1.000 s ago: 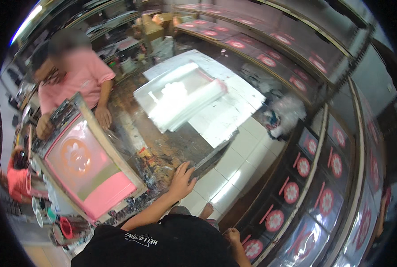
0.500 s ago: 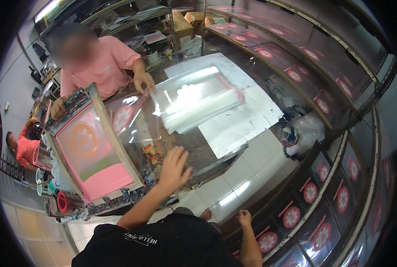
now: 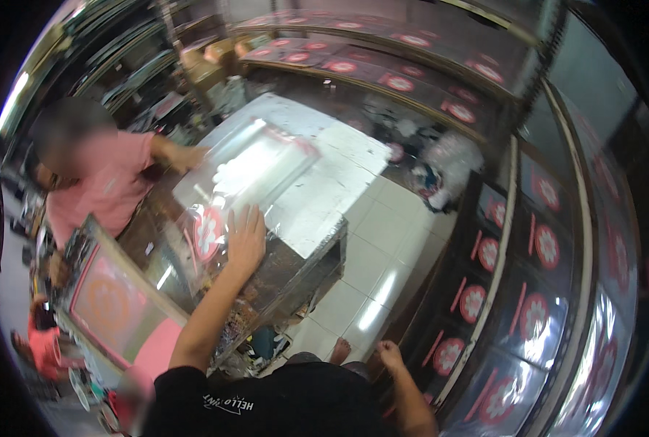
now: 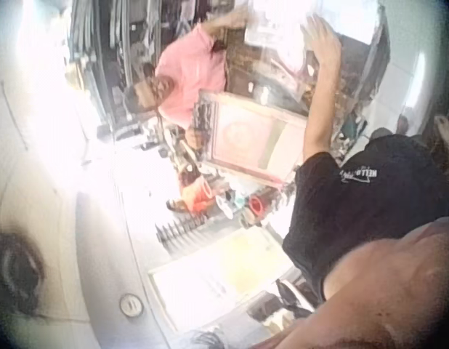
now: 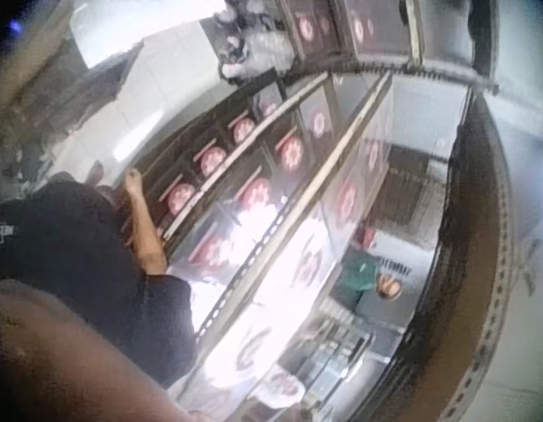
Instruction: The person repeatedly picks up clear plastic sheets with pink flower designs from a table and places them into a multi-tiered display rack. Another person in a pink shirt works at a nearby table with similar materials.
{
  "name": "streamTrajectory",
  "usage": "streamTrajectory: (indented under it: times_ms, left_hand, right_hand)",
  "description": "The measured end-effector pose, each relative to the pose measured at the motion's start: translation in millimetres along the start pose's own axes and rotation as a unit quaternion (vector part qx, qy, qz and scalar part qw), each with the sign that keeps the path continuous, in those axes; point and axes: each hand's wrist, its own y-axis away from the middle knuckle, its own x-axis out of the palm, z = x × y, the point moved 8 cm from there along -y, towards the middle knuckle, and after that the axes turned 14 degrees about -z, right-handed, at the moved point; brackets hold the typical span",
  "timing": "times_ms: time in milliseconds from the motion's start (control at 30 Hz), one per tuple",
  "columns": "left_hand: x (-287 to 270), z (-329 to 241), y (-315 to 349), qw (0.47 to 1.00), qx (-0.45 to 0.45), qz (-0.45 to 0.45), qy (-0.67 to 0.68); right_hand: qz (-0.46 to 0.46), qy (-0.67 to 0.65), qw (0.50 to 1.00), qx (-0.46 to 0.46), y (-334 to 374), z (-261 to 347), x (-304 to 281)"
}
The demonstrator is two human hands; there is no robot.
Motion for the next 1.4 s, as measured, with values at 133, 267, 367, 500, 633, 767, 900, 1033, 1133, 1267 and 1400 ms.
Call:
streamTrajectory:
  times_ms: [133,267,367,500,633,767,900,1033,1133,1267,1400]
  left_hand:
    - [-45,-79,8,0.994,0.058,0.013,0.094]
    - [-96,-148,43,0.975,0.129,0.038,0.179]
    - [-145,-193,68,0.948,0.194,0.045,0.247]
    - [-197,-235,127,0.899,0.303,0.032,0.315]
    - [-237,-257,189,0.842,0.377,0.032,0.385]
    - [-284,-267,250,0.767,0.439,0.09,0.459]
    - [-326,-261,285,0.653,0.502,0.094,0.56]
    - [-352,-262,286,0.608,0.46,0.075,0.642]
    - [-339,-266,284,0.635,0.386,0.072,0.665]
    - [-299,-277,309,0.696,0.371,0.135,0.599]
    - [-257,-277,361,0.726,0.344,0.22,0.553]
  right_hand:
    - [0.095,-0.214,0.972,-0.03,71,144,42]
    - [0.289,-0.36,0.873,-0.155,163,282,57]
    - [0.245,-0.33,0.893,-0.183,196,297,44]
    - [0.107,-0.317,0.922,-0.193,222,225,19]
    - [-0.052,-0.318,0.92,-0.224,277,155,-8]
    - [-0.199,-0.288,0.909,-0.228,341,75,-25]
    - [-0.287,-0.238,0.902,-0.218,428,31,-44]
    - [-0.417,-0.097,0.877,-0.217,517,-21,-74]
    - [-0.453,-0.085,0.858,-0.226,577,-79,-100]
    - [-0.471,-0.183,0.857,-0.1,683,-148,-137]
    - [-0.541,-0.235,0.806,-0.038,770,-237,-160]
